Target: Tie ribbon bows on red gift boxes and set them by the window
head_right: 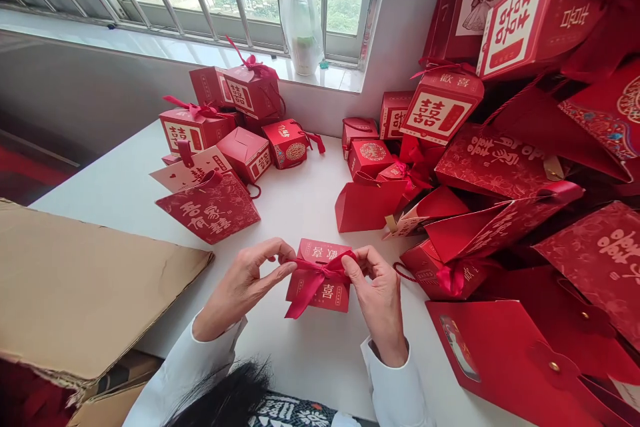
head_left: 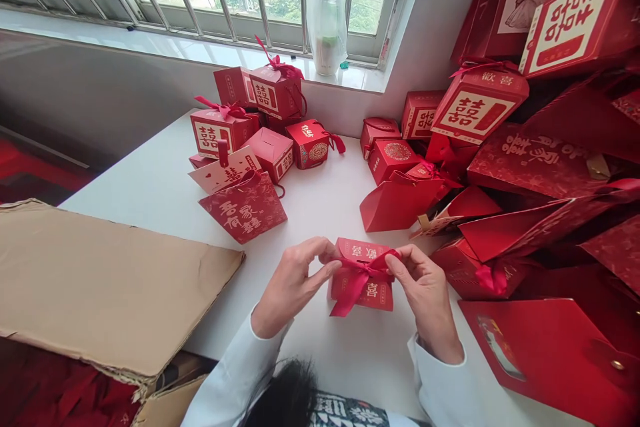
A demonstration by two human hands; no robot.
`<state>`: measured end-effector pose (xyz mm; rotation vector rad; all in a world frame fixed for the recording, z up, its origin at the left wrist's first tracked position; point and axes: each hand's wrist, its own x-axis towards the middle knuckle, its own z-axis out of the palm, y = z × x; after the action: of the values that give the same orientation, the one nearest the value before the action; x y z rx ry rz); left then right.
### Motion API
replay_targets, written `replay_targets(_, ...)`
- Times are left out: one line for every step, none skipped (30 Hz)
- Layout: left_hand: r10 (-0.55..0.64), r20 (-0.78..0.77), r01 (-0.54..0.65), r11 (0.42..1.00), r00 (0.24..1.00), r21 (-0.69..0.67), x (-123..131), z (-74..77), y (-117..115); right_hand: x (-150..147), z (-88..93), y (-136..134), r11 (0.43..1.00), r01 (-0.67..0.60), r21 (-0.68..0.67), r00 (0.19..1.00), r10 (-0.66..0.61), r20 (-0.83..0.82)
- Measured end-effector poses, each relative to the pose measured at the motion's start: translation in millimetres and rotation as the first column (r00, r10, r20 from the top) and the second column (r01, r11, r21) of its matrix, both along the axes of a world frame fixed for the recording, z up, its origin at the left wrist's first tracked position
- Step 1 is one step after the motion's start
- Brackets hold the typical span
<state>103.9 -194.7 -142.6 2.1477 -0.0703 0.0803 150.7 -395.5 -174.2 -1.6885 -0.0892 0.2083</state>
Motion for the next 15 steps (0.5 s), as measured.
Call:
replay_targets(-0.02,0.015,0.02,1.0,1.0,0.003,0.9,-0.4,2.3,-1.7,-1.0,-0.2,1.0,0.008,0.001,1.0,-0.008,0.004)
replay_targets(-0.037,0.022,0.037,0.999,0.999,0.005,1.8,-0.5,4.8,-3.5,-2.0,-0.6,1.0,0.017,0.0,1.0,-0.017,0.01)
replay_targets(-0.051,0.02,0.051,0.999,0.998,0.006,2.9,-0.6,7.3,-5.4,-3.0,-1.1,1.0,0.023,-0.002,1.0,-0.023,0.014)
replay_targets(-0.067,0.012,0.067,0.998,0.998,0.004,4.1,-0.8,9.6,-7.2,-3.9,-1.7,1.0,0.028,-0.004,0.999,-0.028,0.017)
replay_targets(-0.085,-0.001,0.085,0.996,0.996,-0.003,5.5,-1.0,11.7,-8.7,-4.8,-2.5,1.0,0.03,-0.002,0.999,-0.03,0.016)
replay_targets(-0.105,-0.013,0.105,0.994,0.994,-0.014,7.0,-1.4,13.3,-10.0,-5.6,-3.3,1.0,0.029,0.003,1.0,-0.029,0.011)
replay_targets(-0.125,-0.027,0.124,0.992,0.992,-0.027,8.6,-2.0,14.6,-10.7,-6.4,-4.0,1.0,0.029,0.01,1.0,-0.029,0.007)
replay_targets(-0.14,-0.039,0.138,0.99,0.989,-0.039,10.1,-2.6,15.3,-10.8,-7.0,-4.5,0.999,0.03,0.015,1.0,-0.03,0.004)
replay_targets(-0.149,-0.052,0.146,0.988,0.987,-0.05,11.3,-3.2,15.4,-10.4,-7.5,-4.7,0.999,0.032,0.017,0.999,-0.032,0.006)
replay_targets(-0.152,-0.066,0.148,0.987,0.986,-0.057,12.1,-3.8,15.0,-9.4,-7.9,-4.5,0.999,0.036,0.016,0.999,-0.036,0.01)
replay_targets(-0.149,-0.082,0.144,0.988,0.985,-0.061,12.5,-4.1,13.9,-7.9,-8.1,-4.0,0.999,0.039,0.012,0.999,-0.039,0.013)
replay_targets(-0.133,-0.092,0.128,0.99,0.987,-0.061,12.3,-4.1,12.2,-6.1,-8.1,-3.2,0.999,0.04,0.006,0.999,-0.04,0.015)
replay_targets(-0.1,-0.084,0.095,0.994,0.991,-0.056,11.5,-3.9,10.0,-4.0,-8.0,-2.3,0.999,0.041,-0.002,0.999,-0.041,0.016)
replay_targets(-0.056,-0.055,0.053,0.997,0.997,-0.048,10.3,-3.3,7.4,-2.0,-7.9,-1.5,0.999,0.044,-0.011,0.999,-0.044,0.017)
replay_targets(-0.012,-0.009,0.012,0.999,1.0,-0.036,8.8,-2.5,4.3,-0.1,-8.0,-1.2,0.998,0.051,-0.02,0.998,-0.051,0.021)
